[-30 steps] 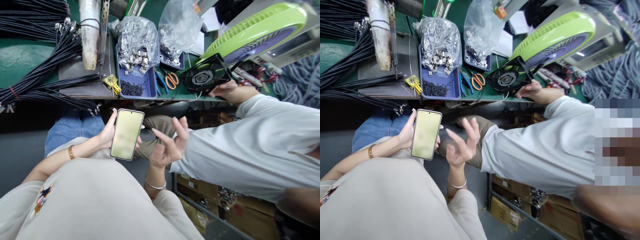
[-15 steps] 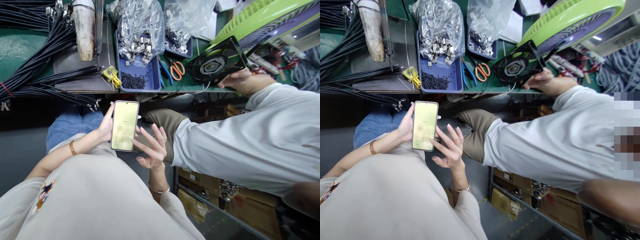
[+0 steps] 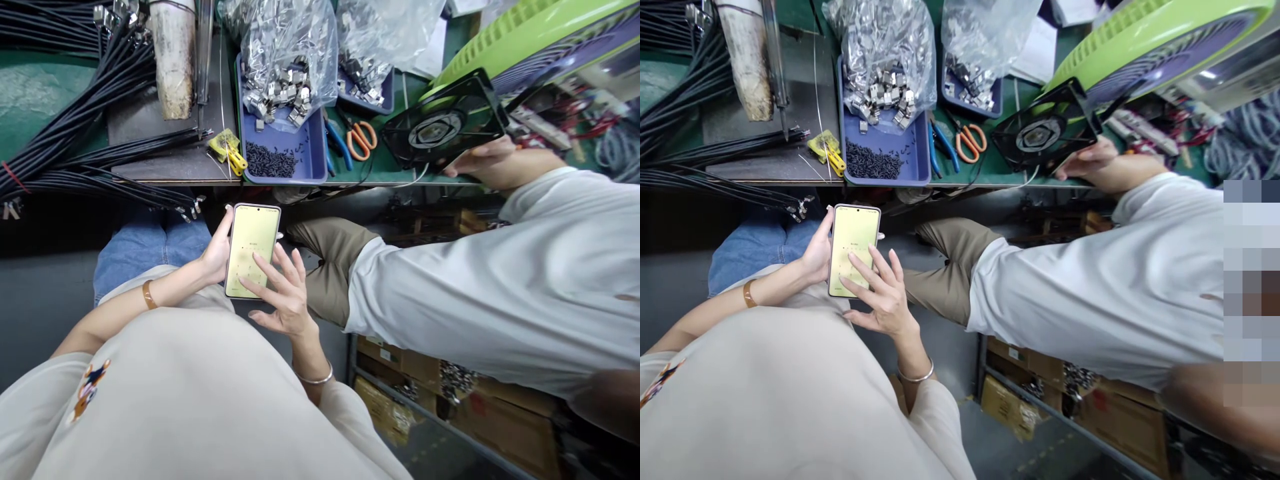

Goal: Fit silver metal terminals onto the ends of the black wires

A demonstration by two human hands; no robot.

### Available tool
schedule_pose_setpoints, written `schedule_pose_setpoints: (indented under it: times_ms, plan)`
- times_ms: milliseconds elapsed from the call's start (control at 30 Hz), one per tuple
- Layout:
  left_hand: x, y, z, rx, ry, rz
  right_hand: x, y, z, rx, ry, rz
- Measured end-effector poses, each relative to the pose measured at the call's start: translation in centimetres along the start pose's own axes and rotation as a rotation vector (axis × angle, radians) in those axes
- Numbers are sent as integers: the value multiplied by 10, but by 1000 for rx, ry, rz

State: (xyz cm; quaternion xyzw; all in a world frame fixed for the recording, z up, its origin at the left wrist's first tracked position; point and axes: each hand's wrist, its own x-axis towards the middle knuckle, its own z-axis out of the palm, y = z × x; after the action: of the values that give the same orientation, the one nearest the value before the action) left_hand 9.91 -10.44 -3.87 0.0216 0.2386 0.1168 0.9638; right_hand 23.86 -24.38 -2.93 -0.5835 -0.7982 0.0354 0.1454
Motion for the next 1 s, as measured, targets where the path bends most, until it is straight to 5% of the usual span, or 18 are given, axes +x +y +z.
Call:
schedule_pose_setpoints:
  times_ms: [167,367,533,733,1000]
  plan:
    - [2,1,-5,14,-9,-4,-6,3,1,6,155,0]
    - [0,0,0,9,8,-17,3,-2,8,-24,28,37]
    - [0,4,-3,-1,13,4,-6,-2,7,13,212,-32]
    - [1,8,-2,-42,32,72,-3,-7,10,42,136,-20]
    - [3,5,-11,53,-130,-45,5,-6,-1,160,571,88]
